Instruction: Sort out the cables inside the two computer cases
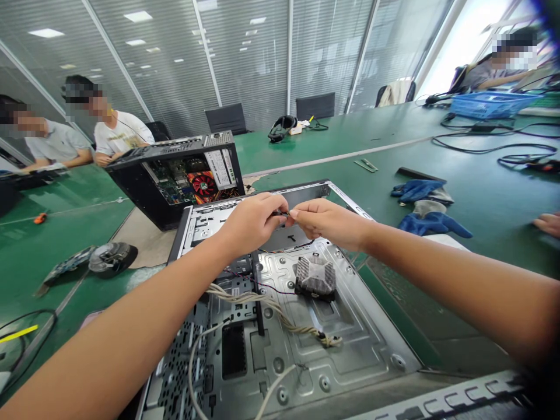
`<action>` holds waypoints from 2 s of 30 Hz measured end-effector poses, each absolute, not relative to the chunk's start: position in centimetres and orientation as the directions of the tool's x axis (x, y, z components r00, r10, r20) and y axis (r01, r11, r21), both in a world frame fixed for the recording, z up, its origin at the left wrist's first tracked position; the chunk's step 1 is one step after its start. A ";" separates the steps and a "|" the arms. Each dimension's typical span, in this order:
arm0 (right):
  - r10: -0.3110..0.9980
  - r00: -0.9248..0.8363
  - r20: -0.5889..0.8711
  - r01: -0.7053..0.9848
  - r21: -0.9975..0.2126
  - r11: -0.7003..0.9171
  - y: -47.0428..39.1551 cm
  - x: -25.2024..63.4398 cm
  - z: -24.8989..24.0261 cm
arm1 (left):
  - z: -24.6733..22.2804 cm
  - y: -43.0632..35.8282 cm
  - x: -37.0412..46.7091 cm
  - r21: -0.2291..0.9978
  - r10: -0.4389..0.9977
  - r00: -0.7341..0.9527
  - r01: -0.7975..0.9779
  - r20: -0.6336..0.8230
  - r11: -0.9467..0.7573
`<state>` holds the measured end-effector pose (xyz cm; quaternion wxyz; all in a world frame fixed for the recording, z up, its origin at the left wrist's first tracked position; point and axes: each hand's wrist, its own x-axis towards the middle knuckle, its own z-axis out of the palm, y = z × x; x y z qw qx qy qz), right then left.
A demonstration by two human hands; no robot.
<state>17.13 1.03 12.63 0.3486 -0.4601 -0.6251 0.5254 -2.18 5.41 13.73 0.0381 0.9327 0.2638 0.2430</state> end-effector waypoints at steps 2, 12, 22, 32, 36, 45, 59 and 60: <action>0.938 -0.343 -0.048 0.160 -0.987 0.008 1.0 17.1 12.6 | 13.8 5.4 -2.2 0.201 0.516 0.734 0.480 0.441 -0.854; 0.943 -0.332 -0.019 0.316 -0.944 0.092 1.1 17.4 12.5 | 14.0 5.3 -1.9 0.269 0.535 0.748 0.463 0.392 -0.845; 0.926 -0.365 -0.090 0.195 -0.981 -0.018 1.1 17.2 12.5 | 13.8 5.4 -2.1 0.205 0.516 0.742 0.477 0.428 -0.855; 0.940 -0.339 -0.039 0.386 -0.917 0.101 1.1 17.5 12.5 | 14.1 5.2 -1.8 0.321 0.572 0.743 0.479 0.348 -0.817; 0.951 -0.304 -0.052 0.359 -0.931 0.064 0.9 17.2 12.9 | 14.0 5.3 -1.9 0.304 0.560 0.727 0.471 0.397 -0.828; 0.950 -0.310 -0.039 0.365 -0.928 0.081 1.1 17.6 12.5 | 14.2 5.1 -1.7 0.369 0.623 0.710 0.511 0.328 -0.777; 0.949 -0.308 -0.064 0.198 -0.980 -0.002 1.2 17.4 12.3 | 13.8 5.2 -2.0 0.199 0.509 0.767 0.469 0.392 -0.860; 0.944 -0.321 -0.070 0.185 -0.983 -0.010 1.2 17.4 12.3 | 13.7 5.3 -2.0 0.182 0.501 0.766 0.469 0.403 -0.864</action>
